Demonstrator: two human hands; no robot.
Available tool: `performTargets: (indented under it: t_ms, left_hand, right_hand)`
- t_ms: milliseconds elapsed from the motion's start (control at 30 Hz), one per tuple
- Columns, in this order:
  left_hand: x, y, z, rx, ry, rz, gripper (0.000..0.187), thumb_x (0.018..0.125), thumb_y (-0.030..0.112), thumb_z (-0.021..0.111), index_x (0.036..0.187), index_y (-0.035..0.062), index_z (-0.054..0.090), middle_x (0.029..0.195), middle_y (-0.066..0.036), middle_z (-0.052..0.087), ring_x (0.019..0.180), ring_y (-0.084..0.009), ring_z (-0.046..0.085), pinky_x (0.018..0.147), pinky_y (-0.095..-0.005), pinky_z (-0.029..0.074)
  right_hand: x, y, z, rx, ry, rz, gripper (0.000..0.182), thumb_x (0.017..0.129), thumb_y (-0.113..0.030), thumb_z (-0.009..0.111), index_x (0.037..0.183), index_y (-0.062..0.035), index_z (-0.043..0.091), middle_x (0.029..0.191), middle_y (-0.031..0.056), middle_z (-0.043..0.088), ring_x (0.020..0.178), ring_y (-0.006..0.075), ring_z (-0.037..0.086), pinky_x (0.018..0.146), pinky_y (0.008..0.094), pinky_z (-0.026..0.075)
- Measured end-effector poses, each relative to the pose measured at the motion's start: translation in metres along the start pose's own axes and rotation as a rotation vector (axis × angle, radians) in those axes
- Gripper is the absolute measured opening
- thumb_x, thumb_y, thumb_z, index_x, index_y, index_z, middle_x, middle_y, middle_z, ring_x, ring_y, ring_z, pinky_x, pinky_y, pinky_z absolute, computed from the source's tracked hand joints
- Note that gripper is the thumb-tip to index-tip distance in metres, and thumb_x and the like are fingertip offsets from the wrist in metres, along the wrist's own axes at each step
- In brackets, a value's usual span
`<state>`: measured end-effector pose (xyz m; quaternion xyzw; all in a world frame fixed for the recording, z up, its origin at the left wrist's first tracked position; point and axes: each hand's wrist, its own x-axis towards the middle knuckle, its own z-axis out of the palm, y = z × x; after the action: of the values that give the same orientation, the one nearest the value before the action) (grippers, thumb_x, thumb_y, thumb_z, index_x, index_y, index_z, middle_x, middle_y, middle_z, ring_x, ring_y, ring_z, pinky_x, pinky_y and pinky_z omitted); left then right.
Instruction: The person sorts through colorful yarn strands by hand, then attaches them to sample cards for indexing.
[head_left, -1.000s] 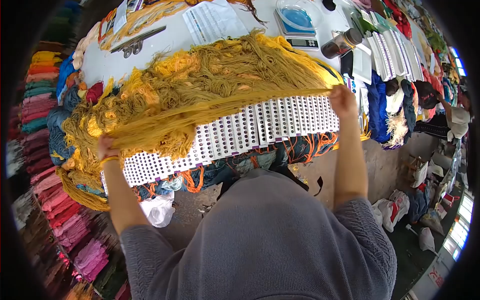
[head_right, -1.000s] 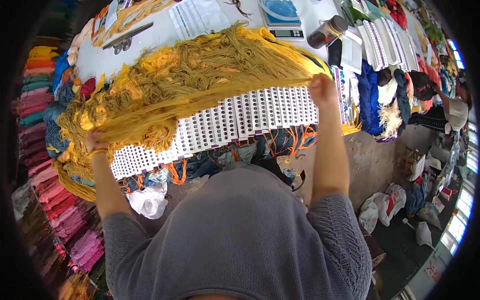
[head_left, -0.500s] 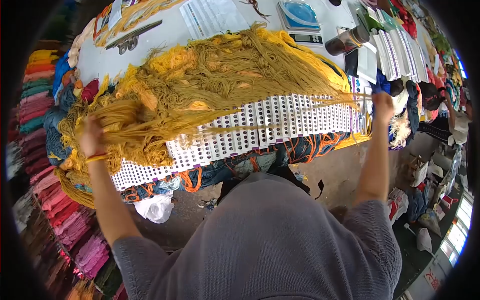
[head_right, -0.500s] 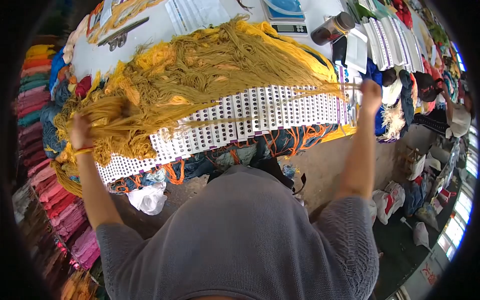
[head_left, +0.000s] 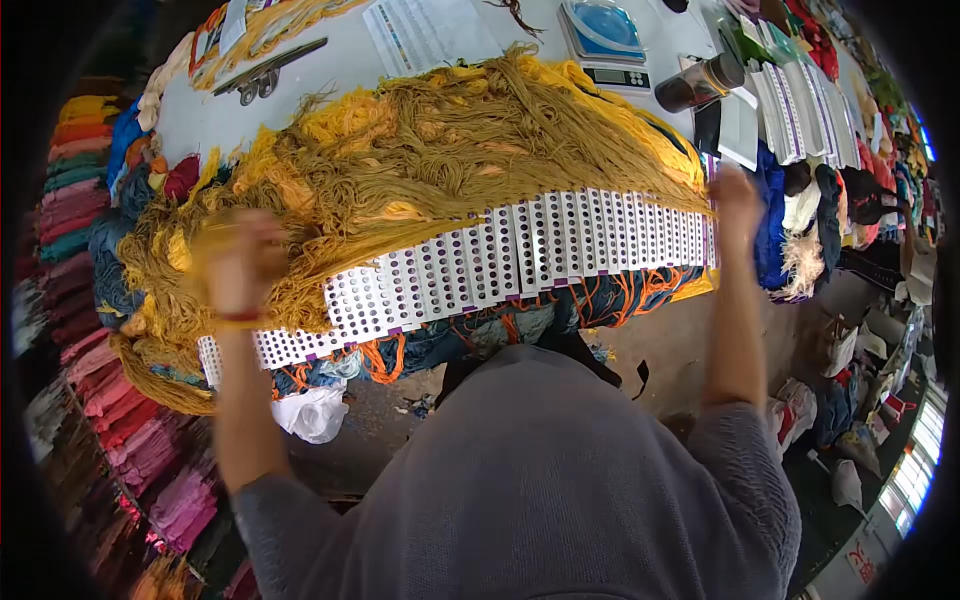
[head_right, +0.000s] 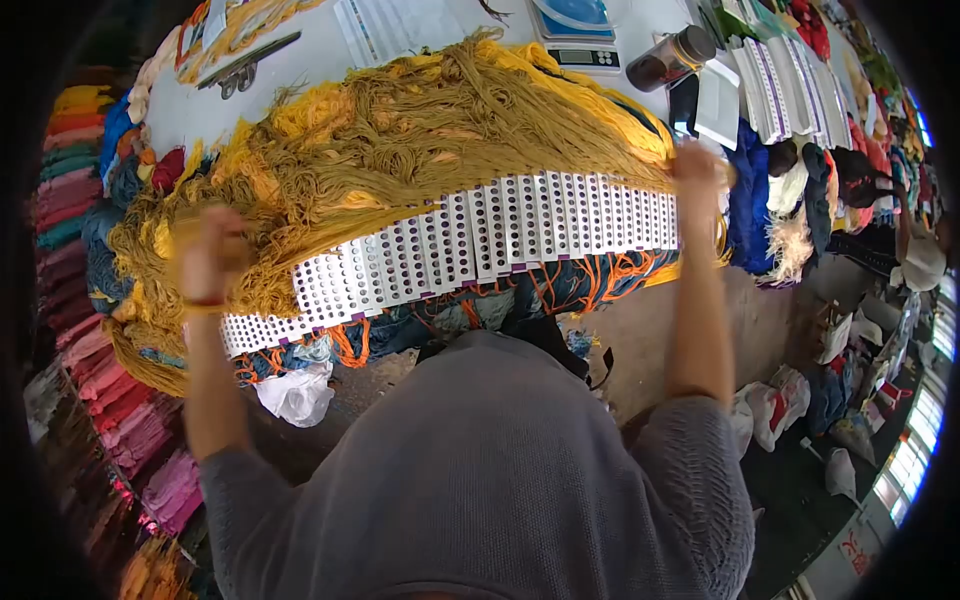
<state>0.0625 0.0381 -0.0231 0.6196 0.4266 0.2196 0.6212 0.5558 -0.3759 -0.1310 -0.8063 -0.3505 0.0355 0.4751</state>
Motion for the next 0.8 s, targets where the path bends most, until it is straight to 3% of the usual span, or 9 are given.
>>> performTargets:
  t_ms: [33,67,100,133,200,267,433,500,800]
  left_hand:
    - [-0.001,-0.022,0.042,0.078,-0.069,-0.249,0.039,0.085,0.038,0.05,0.107,0.0062,0.051,0.095,-0.009,0.058,0.076,-0.018,0.057,0.059,-0.0262,0.046]
    - [-0.002,-0.052,0.084,-0.121,-0.239,-0.226,0.043,0.084,0.039,0.05,0.109,0.0047,0.051,0.096,-0.011,0.058,0.088,-0.0183,0.057,0.062,-0.0249,0.046]
    - [-0.001,-0.086,0.122,-0.32,-0.335,-0.359,0.041,0.084,0.037,0.051,0.107,0.0037,0.053,0.099,-0.011,0.058,0.09,-0.0184,0.057,0.061,-0.025,0.045]
    - [-0.006,-0.08,0.158,-0.201,-0.306,-0.514,0.038,0.084,0.033,0.052,0.106,0.0019,0.053,0.1,-0.011,0.059,0.092,-0.0186,0.057,0.056,-0.0248,0.045]
    - [-0.009,-0.108,0.199,-0.232,-0.304,-0.486,0.036,0.082,0.026,0.055,0.106,-0.001,0.053,0.098,-0.011,0.059,0.086,-0.0179,0.06,0.045,-0.0217,0.042]
    - [-0.006,-0.118,0.218,-0.088,-0.333,-0.457,0.033,0.081,0.023,0.054,0.103,-0.0015,0.053,0.092,-0.008,0.06,0.081,-0.0163,0.061,0.044,-0.0219,0.042]
    - [0.01,-0.116,0.239,0.172,-0.334,-0.378,0.019,0.077,0.016,0.052,0.068,-0.0014,0.055,0.057,-0.01,0.056,0.045,-0.0163,0.051,0.044,-0.0292,0.04]
    - [0.009,-0.121,0.247,0.14,-0.278,-0.346,0.015,0.075,0.012,0.052,0.066,-0.0004,0.056,0.055,-0.007,0.054,0.044,-0.0134,0.049,0.042,-0.0267,0.038]
    - [0.011,-0.147,0.257,-0.043,-0.205,-0.148,0.008,0.074,0.004,0.054,0.07,-0.0008,0.059,0.056,-0.002,0.053,0.046,-0.0087,0.046,0.041,-0.0234,0.035]
  right_hand:
    - [-0.017,-0.023,0.063,-0.124,-0.133,-0.209,0.016,0.082,-0.012,0.049,0.093,-0.0032,0.056,0.074,0.0048,0.057,0.06,0.0124,0.053,0.052,0.0267,0.044]
    - [-0.03,-0.084,0.11,0.304,-0.169,0.489,0.015,0.081,-0.01,0.052,0.093,-0.002,0.057,0.074,0.0043,0.057,0.059,0.0115,0.053,0.053,0.0241,0.045]
    - [-0.051,-0.086,0.152,0.401,-0.265,0.572,0.014,0.081,-0.01,0.054,0.091,-0.0009,0.057,0.074,0.0047,0.058,0.059,0.0126,0.054,0.054,0.0252,0.046]
    - [-0.057,-0.119,0.171,0.295,-0.427,0.525,0.017,0.084,-0.017,0.052,0.087,-0.0003,0.057,0.072,0.0057,0.059,0.06,0.0134,0.056,0.055,0.027,0.047]
    - [-0.076,-0.122,0.208,0.03,-0.46,0.157,0.014,0.081,-0.017,0.054,0.085,-0.0045,0.057,0.072,0.0152,0.059,0.065,0.0296,0.059,0.058,0.0373,0.047]
    - [-0.077,-0.137,0.217,0.013,-0.531,0.085,0.012,0.079,-0.016,0.053,0.084,-0.0061,0.056,0.074,0.0165,0.058,0.066,0.0348,0.057,0.059,0.0402,0.046]
    - [-0.076,-0.136,0.23,-0.241,-0.531,-0.099,0.009,0.079,-0.011,0.05,0.084,-0.0035,0.051,0.073,0.0156,0.059,0.066,0.0315,0.059,0.055,0.0388,0.046]
    - [-0.073,-0.144,0.226,-0.51,-0.725,-0.148,0.011,0.076,-0.007,0.05,0.084,-0.0027,0.044,0.073,0.0162,0.059,0.065,0.031,0.06,0.054,0.0387,0.048]
    - [-0.07,-0.148,0.227,-0.561,-0.696,-0.213,0.007,0.078,-0.01,0.044,0.081,-0.0035,0.042,0.065,0.0152,0.059,0.059,0.0279,0.061,0.048,0.0364,0.049]
